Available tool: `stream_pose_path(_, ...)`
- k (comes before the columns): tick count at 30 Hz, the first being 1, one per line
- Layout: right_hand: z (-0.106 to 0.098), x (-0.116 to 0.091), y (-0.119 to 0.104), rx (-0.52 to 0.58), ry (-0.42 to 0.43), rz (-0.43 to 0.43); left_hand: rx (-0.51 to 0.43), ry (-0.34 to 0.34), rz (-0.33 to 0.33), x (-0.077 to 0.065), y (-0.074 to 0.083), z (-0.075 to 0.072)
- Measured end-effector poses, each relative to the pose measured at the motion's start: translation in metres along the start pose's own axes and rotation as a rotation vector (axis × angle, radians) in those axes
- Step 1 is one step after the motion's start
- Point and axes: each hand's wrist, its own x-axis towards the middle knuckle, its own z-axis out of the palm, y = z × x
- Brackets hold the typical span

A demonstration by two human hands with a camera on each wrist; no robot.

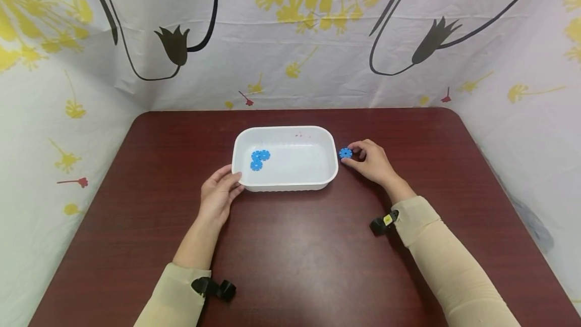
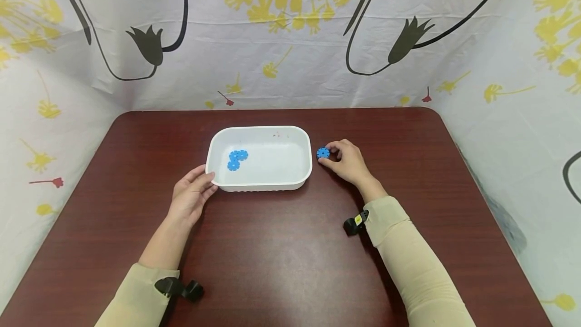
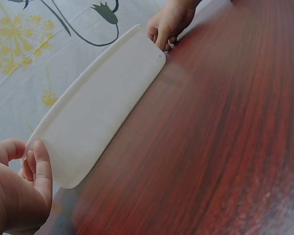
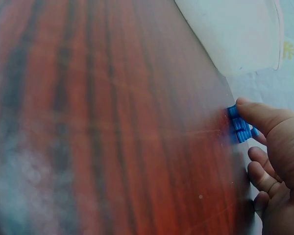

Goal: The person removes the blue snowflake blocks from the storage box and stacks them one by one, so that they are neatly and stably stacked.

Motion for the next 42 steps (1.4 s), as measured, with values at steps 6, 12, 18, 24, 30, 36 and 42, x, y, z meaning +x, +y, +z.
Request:
stream_pose_path(6, 0.0, 0.002, -0.001, 0.012, 0.022, 0.007, -0.008, 0.006, 0.0, 0.0, 0.0, -0.001)
stream_pose_path(12, -0.007, 0.009, -0.007, 0.065, 0.054, 0.048, -0.022, 0.001, 0.001, 0.0, -0.001, -0.001)
stream_pose_path(18, -0.015, 0.021, -0.027, 0.118, 0.109, 0.021, -0.018, -0.003, 0.007, 0.0, -0.001, -0.002)
stream_pose_path(24, -0.018, 0.029, -0.051, 0.186, 0.124, -0.02, -0.02, 0.0, 0.012, 0.001, -0.001, -0.001)
stream_pose_path(30, -0.012, 0.037, -0.073, 0.236, 0.116, -0.079, -0.012, -0.004, 0.012, 0.001, 0.0, -0.001)
stream_pose_path(36, -0.002, 0.043, -0.093, 0.256, 0.105, -0.14, -0.029, 0.001, 0.014, 0.002, -0.001, 0.0)
stream_pose_path(42, 0.011, 0.047, -0.105, 0.225, 0.055, -0.171, -0.02, 0.001, 0.005, 0.003, -0.001, -0.001)
